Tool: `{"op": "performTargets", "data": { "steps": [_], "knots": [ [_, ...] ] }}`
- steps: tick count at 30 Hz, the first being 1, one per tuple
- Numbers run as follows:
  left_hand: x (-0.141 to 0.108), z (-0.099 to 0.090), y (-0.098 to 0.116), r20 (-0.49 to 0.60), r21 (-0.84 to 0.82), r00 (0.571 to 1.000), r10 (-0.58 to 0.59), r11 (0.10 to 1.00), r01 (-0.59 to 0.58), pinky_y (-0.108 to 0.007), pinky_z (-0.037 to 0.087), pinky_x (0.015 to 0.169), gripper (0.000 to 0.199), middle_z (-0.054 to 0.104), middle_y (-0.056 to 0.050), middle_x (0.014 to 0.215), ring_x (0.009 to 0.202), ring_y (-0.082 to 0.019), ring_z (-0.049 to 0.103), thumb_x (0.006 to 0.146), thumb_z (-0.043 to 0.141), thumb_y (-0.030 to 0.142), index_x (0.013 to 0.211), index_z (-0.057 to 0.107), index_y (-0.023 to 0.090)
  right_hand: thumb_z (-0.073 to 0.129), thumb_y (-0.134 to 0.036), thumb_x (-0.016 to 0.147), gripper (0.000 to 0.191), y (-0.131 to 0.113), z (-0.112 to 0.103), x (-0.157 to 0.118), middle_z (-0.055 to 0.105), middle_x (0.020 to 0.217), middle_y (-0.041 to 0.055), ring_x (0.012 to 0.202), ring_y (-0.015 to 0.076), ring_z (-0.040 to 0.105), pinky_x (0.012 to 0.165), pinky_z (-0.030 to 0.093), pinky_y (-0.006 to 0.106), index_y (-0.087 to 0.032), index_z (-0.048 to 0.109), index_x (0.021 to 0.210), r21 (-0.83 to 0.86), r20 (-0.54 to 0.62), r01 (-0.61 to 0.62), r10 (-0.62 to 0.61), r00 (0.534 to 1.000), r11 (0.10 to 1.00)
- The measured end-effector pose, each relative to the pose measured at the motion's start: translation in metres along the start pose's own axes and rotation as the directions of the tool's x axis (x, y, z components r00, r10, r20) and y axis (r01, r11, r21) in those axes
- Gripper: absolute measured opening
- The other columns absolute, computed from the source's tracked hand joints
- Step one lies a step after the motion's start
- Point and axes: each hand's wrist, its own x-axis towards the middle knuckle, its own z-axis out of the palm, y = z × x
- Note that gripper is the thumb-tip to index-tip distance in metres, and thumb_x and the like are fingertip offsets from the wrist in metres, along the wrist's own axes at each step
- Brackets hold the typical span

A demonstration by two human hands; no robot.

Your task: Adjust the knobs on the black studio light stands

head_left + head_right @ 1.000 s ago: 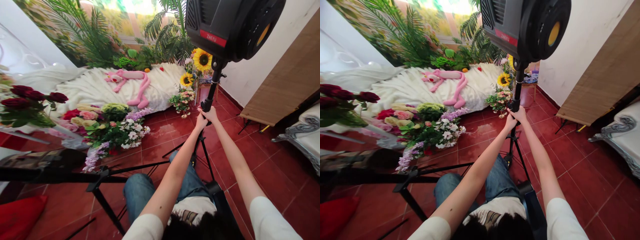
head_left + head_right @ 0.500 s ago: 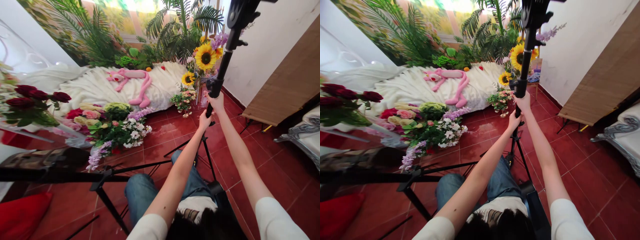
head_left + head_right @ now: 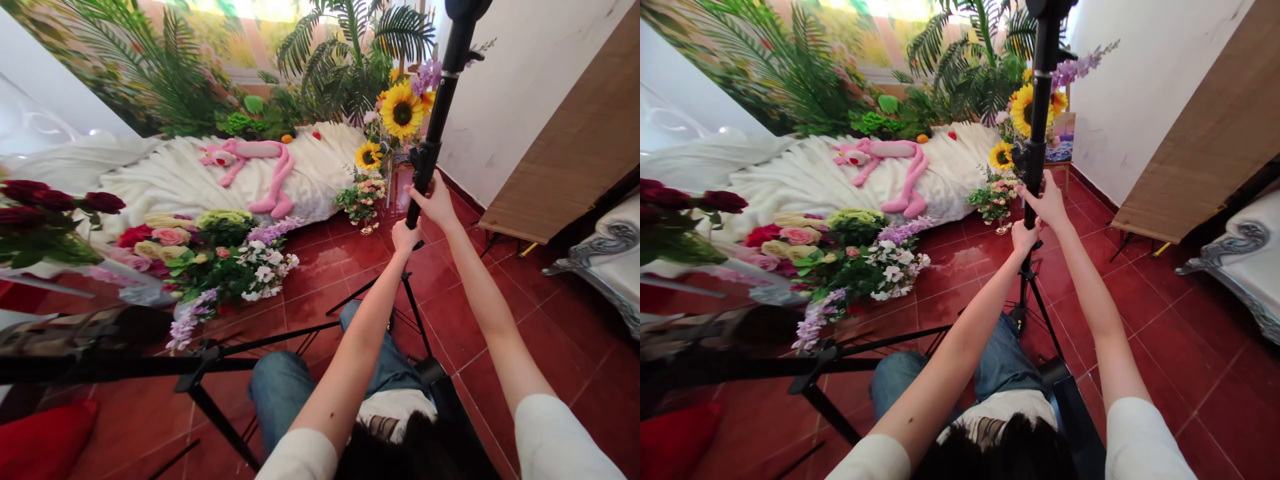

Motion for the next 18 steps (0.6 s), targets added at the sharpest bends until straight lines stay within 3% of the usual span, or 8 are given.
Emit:
{"op": "performTargets", "data": {
  "steps": [2,4,6,9,11,14,16,18],
  "knots": [
    [0.000,0.000,-0.001,0.006,0.002,1.000,0.008,1.000,-0.008,-0.033,0.047,0.072,0.033,0.071,-0.012,0.072,0.076,-0.026,0.069,0.082,0.065,0.047,0.076,0.074,0.017,0.075,-0.046,0.079,0.041,0.003,-0.018,-0.026,0.068,0.098,0.0052,0.091,0.0189,0.068,0.079,0.057,0.033,-0.022,0.053,0.105,-0.145,0.056,-0.004,0.012,0.998,0.989],
    [0.000,0.000,-0.001,0.008,0.002,1.000,0.020,1.000,-0.020,-0.032,0.047,0.072,0.033,0.071,-0.012,0.072,0.076,-0.025,0.069,0.083,0.064,0.048,0.076,0.074,0.017,0.072,-0.040,0.081,0.032,0.009,-0.035,-0.054,0.069,0.099,0.0071,0.088,0.0198,0.068,0.078,0.056,0.034,-0.021,0.054,0.100,-0.330,0.182,-0.016,0.081,0.980,0.944],
    [0.000,0.001,-0.002,0.002,-0.014,1.000,0.029,0.999,-0.029,-0.031,0.048,0.073,0.034,0.070,-0.011,0.070,0.076,-0.024,0.068,0.083,0.063,0.048,0.074,0.073,0.017,0.072,-0.038,0.081,0.029,0.016,-0.045,-0.079,0.069,0.099,0.0082,0.088,0.0217,0.067,0.075,0.054,0.034,-0.021,0.055,0.096,-0.549,0.291,0.001,0.190,0.937,0.836],
    [0.001,0.002,-0.003,-0.004,-0.034,0.999,0.037,0.999,-0.037,-0.030,0.048,0.073,0.035,0.068,-0.009,0.067,0.075,-0.023,0.068,0.083,0.063,0.049,0.071,0.071,0.017,0.070,-0.038,0.084,0.029,0.024,-0.039,-0.105,0.070,0.106,0.0111,0.096,0.0255,0.067,0.072,0.051,0.032,-0.020,0.057,0.102,-0.781,0.322,0.067,0.309,0.895,0.620],
    [0.002,0.003,-0.004,-0.001,-0.034,0.999,0.040,0.999,-0.040,-0.030,0.048,0.073,0.034,0.068,-0.009,0.067,0.075,-0.023,0.067,0.083,0.063,0.048,0.070,0.071,0.017,0.067,-0.037,0.088,0.029,0.026,-0.027,-0.113,0.070,0.111,0.0149,0.100,0.0279,0.067,0.071,0.051,0.031,-0.019,0.057,0.108,-0.849,0.310,0.101,0.333,0.891,0.518],
    [0.004,0.004,-0.007,0.004,-0.026,0.999,0.042,0.999,-0.042,-0.030,0.047,0.071,0.033,0.067,-0.008,0.067,0.074,-0.022,0.066,0.082,0.065,0.048,0.069,0.070,0.017,0.060,-0.036,0.094,0.028,0.026,-0.010,-0.115,0.071,0.105,0.0213,0.098,0.0315,0.069,0.072,0.051,0.034,-0.013,0.058,0.109,-0.896,0.251,0.074,0.364,0.897,0.437],
    [0.006,0.004,-0.008,0.008,-0.031,0.999,0.042,0.999,-0.042,-0.030,0.047,0.070,0.033,0.066,-0.007,0.066,0.072,-0.021,0.065,0.081,0.067,0.048,0.068,0.069,0.017,0.054,-0.040,0.098,0.029,0.029,-0.005,-0.113,0.072,0.097,0.0231,0.092,0.0322,0.071,0.074,0.051,0.036,-0.012,0.062,0.103,-0.900,0.219,0.029,0.395,0.892,0.436],
    [0.007,0.003,-0.008,0.017,-0.050,0.999,0.039,0.998,-0.038,-0.029,0.047,0.070,0.032,0.064,-0.006,0.064,0.071,-0.020,0.065,0.078,0.070,0.047,0.066,0.067,0.017,0.049,-0.046,0.099,0.035,0.036,-0.007,-0.111,0.073,0.090,0.0208,0.086,0.0310,0.072,0.075,0.050,0.037,-0.015,0.065,0.093,-0.869,0.229,-0.011,0.423,0.877,0.494]
  ]
}}
